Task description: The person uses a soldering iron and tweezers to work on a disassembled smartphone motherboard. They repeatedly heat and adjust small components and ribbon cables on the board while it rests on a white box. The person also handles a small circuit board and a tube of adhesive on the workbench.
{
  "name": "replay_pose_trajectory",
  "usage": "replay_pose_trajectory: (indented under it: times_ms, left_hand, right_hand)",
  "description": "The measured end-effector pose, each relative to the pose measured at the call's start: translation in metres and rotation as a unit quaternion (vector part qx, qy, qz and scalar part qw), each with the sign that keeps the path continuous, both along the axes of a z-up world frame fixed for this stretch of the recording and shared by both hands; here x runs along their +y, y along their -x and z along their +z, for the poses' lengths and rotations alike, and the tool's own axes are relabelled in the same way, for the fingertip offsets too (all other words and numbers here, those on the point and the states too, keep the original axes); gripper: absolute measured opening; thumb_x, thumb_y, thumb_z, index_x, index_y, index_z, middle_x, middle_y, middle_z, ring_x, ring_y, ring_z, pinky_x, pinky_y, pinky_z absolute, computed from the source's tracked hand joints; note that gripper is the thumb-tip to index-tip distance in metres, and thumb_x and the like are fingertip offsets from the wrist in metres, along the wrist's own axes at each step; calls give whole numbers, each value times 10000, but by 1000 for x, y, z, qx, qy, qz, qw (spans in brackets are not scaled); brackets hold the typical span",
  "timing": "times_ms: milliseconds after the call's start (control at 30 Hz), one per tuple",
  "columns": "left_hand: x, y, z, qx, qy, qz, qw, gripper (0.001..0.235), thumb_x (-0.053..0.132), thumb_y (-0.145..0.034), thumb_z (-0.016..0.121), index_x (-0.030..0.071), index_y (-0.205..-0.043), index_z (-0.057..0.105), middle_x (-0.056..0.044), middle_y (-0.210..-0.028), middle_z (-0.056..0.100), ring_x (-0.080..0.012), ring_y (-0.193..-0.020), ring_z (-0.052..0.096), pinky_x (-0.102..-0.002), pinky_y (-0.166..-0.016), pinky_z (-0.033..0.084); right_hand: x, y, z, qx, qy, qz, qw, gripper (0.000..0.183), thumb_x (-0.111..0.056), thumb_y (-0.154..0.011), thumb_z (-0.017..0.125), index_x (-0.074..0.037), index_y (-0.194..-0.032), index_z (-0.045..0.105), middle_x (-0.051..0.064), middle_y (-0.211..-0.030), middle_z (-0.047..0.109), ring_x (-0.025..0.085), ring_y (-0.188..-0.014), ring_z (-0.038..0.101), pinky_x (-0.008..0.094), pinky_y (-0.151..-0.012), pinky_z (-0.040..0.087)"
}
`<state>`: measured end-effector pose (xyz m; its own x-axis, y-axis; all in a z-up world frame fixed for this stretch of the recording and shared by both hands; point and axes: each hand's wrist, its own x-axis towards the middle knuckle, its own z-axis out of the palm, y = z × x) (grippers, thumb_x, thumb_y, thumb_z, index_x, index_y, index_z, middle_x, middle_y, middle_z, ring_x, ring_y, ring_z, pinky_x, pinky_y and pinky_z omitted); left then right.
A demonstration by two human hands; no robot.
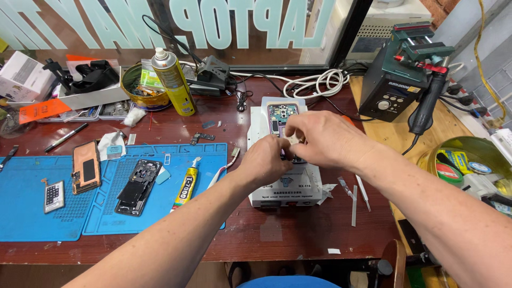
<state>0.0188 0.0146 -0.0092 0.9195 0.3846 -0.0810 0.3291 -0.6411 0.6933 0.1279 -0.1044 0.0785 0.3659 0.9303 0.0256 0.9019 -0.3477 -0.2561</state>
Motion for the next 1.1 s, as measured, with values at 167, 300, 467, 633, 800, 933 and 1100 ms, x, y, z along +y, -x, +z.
replay_pose_trajectory:
  times_ms: [167,300,467,633,800,933,1100]
  left_hand:
    - [2,2,-2,-47,-6,-4,999,195,148,-674,841,80,-840,763,-134,-915,710,-324,-857,715,-451,-777,569]
    - [0,-2,0,-21,3,-12,1000,196,160,-693,831,99,-869,769,-126,-901,734,-303,-872,729,-436,-800,573]
    - [0,3,5,-5,7,-6,1000,204,151,-706,816,125,-903,771,-114,-879,751,-284,-875,736,-422,-813,571]
    - [1,1,7,4,13,3,1000,295,141,-700,825,110,-969,708,-121,-877,745,-296,-875,726,-431,-801,568]
    - [0,2,5,-11,11,-6,1000,204,137,-692,823,104,-885,765,-104,-905,756,-280,-883,733,-420,-815,572]
    - [0,4,4,19,9,8,1000,213,156,-718,811,133,-927,777,-117,-918,767,-273,-902,739,-416,-838,572]
    - [-3,9,3,-40,-35,10,999,204,149,-711,822,120,-912,794,-125,-1013,707,-303,-971,691,-433,-866,555]
  right_hand:
    - [5,0,2,-21,29,-28,999,312,-396,-847,753,-143,-1027,714,158,-856,745,365,-879,722,479,-805,563]
    - [5,-7,2,30,20,-9,999,243,-243,-787,702,-147,-1009,725,127,-868,754,341,-855,733,465,-765,572]
    - [7,-6,-2,57,-28,32,997,206,-192,-779,715,-115,-970,721,130,-884,762,338,-870,738,450,-764,581]
    - [12,2,-10,38,-24,41,998,169,-155,-802,723,-116,-967,731,144,-885,758,344,-884,734,450,-794,576]
    - [14,-5,-8,97,-7,42,994,195,-78,-807,673,-103,-996,712,105,-869,775,298,-865,758,422,-779,592]
    - [7,-9,-11,110,-25,20,993,229,-110,-832,711,-98,-1060,711,109,-855,769,268,-815,759,399,-743,592]
    - [-20,-44,0,336,-92,-108,931,316,-72,-872,694,-35,-1185,658,123,-860,741,181,-697,751,325,-600,607]
